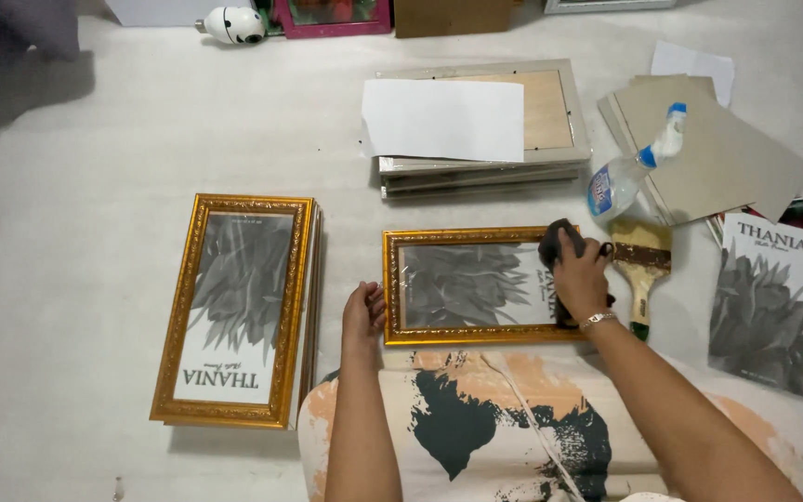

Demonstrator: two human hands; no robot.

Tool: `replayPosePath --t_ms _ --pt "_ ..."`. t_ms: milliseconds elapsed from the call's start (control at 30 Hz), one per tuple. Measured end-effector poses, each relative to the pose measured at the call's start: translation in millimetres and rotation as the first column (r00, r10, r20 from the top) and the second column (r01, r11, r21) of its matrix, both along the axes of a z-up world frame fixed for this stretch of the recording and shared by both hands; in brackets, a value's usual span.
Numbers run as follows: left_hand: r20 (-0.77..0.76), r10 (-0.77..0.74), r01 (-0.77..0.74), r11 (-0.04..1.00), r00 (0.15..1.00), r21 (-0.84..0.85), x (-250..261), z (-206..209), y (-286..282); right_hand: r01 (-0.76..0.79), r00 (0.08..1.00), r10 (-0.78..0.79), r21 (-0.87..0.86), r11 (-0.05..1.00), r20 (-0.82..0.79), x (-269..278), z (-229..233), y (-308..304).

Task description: Cleaning and assembling a picture frame with a backing and print.

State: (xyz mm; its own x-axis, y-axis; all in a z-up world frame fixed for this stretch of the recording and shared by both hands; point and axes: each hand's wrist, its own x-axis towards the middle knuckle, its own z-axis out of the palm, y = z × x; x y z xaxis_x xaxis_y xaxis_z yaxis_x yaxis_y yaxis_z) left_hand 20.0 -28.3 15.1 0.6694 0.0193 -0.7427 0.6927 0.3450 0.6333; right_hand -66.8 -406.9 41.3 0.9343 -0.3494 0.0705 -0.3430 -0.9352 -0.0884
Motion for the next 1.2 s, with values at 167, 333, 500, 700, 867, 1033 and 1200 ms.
replayPosePath --t_ms 167,333,500,700,867,1033,1200 --pt "0.018 0.005 -0.005 1.000 1.000 -0.009 2 -13 1 0.213 0.972 -0.227 0.178 0.961 0.060 37 -18 78" --pt "0.009 -0.002 0.003 1.000 1.000 -0.005 9 -53 6 0.010 0.998 -0.027 0.314 0.949 0.049 65 -16 190" --pt "0.008 -0.033 0.033 0.999 0.999 0.033 1 -10 2 -0.158 0.986 0.167 0.466 0.870 0.022 80 -7 240" --pt "-0.012 -0.026 0.027 0.999 1.000 0.026 -2 2 4 -0.451 0.861 0.507 0.391 0.803 -0.049 35 23 167" --pt "-0.013 -0.007 0.007 1.000 1.000 0.007 -12 37 0 -0.149 0.936 0.186 0.143 0.978 -0.298 -5 3 22" --pt "0.004 -0.020 0.020 1.000 1.000 0.018 -4 -3 2 0.023 0.973 0.003 0.111 0.994 -0.229 -31 13 -4" --pt "0.016 -0.043 0.042 0.998 0.999 0.053 1 -29 4 0.074 0.989 -0.040 0.238 0.968 -0.144 -2 14 89"
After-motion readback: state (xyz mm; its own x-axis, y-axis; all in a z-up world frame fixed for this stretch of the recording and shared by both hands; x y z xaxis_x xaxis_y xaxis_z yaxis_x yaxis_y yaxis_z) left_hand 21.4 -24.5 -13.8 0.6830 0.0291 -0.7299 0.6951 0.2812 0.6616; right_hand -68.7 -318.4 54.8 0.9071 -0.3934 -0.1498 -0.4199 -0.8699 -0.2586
